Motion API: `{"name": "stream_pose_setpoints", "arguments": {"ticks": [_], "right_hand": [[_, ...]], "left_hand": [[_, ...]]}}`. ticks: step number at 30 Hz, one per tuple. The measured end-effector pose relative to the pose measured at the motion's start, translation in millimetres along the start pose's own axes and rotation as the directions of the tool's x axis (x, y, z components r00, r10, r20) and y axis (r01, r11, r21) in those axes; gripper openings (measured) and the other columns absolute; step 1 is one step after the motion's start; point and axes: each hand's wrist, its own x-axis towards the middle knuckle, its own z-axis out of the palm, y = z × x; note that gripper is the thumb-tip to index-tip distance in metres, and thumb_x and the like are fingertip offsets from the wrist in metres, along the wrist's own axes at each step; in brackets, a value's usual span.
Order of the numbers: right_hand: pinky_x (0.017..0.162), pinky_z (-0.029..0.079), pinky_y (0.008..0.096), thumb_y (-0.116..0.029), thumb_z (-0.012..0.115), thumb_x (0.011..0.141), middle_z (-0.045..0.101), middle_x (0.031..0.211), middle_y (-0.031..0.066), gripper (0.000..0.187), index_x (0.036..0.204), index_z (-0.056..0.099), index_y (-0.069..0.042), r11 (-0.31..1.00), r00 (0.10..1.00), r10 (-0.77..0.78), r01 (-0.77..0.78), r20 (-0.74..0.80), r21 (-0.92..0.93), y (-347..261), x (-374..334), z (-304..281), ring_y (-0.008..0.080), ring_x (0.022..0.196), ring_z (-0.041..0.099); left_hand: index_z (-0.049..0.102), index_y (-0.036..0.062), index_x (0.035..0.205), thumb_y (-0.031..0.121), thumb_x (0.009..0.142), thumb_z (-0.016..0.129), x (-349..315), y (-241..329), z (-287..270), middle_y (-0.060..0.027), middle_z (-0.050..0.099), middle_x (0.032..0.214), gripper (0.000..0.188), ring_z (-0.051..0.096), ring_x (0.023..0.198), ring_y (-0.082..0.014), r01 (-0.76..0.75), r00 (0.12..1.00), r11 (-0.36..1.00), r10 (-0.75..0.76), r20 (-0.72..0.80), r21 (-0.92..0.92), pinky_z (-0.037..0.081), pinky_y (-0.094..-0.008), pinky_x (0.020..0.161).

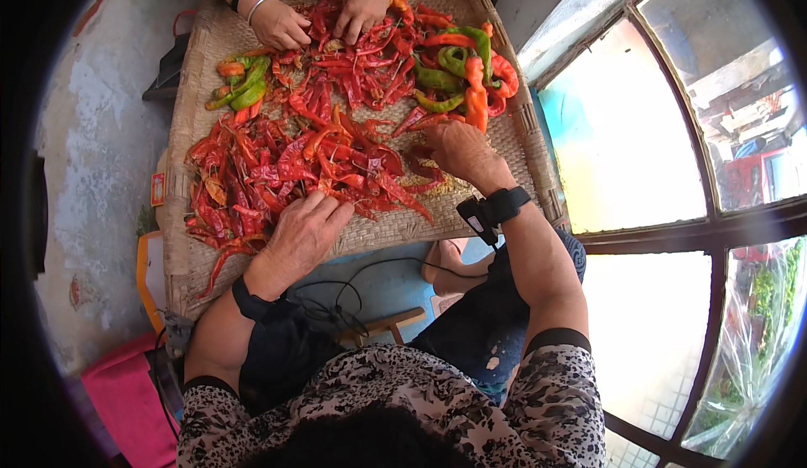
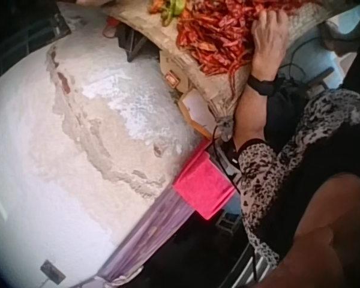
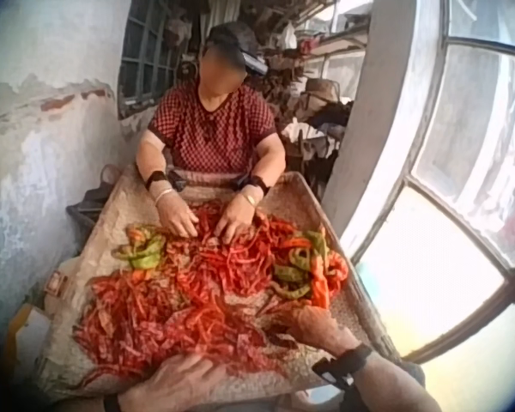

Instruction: The person sorts through a pile of red and green peppers on a woven tray, picking up individual peppers to pull off the stems and break open the skins to release the seeds.

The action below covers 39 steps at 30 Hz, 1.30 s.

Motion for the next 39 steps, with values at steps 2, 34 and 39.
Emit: {"name": "stream_pose_setpoints", "arguments": {"ticks": [2, 34, 39], "right_hand": [[0.063, 0.049, 0.0433, -0.008, 0.061, 0.075, 0.06, 0.074, 0.0144, 0.008, 0.08, 0.056, -0.004, 0.999, 1.0, -0.011, 0.012, 0.02, -0.047, 2.0, 1.0, -0.8, 0.0347, 0.074, 0.061], [0.067, 0.046, 0.0307, -0.024, 0.077, 0.077, 0.053, 0.079, 0.0053, 0.03, 0.089, 0.057, -0.004, 0.728, 0.955, 0.057, 0.161, -0.292, 0.667, -43.6, 20.9, -50.4, 0.015, 0.071, 0.053], [0.061, 0.046, 0.0317, -0.018, 0.076, 0.078, 0.052, 0.075, 0.008, 0.029, 0.09, 0.056, -0.002, 0.789, 0.966, 0.012, 0.15, -0.259, 0.596, -78.9, 5.9, -59.2, 0.0193, 0.066, 0.053]], "left_hand": [[0.057, -0.0003, 0.106, -0.002, 0.073, 0.06, -0.2, 0.1, 0.1, -0.0089, 0.049, 0.082, 0.033, 0.051, 0.082, -0.0238, -0.001, 1.0, 1.0, 0.001, -0.001, 0.0, 0.049, -0.0343, 0.069], [0.057, 0.0018, 0.102, 0.005, 0.074, 0.063, -2.2, 0.1, -3.6, -0.0084, 0.052, 0.09, 0.029, 0.052, 0.089, -0.0215, 0.011, 0.998, 0.997, -0.015, 0.055, 0.071, 0.048, -0.0312, 0.075], [0.051, 0.0011, 0.116, 0.006, 0.076, 0.07, 7.2, 2.8, -9.3, -0.0124, 0.055, 0.098, 0.044, 0.055, 0.089, -0.0265, 0.145, 0.977, 0.964, -0.175, -0.122, -0.223, 0.05, -0.036, 0.074]]}}
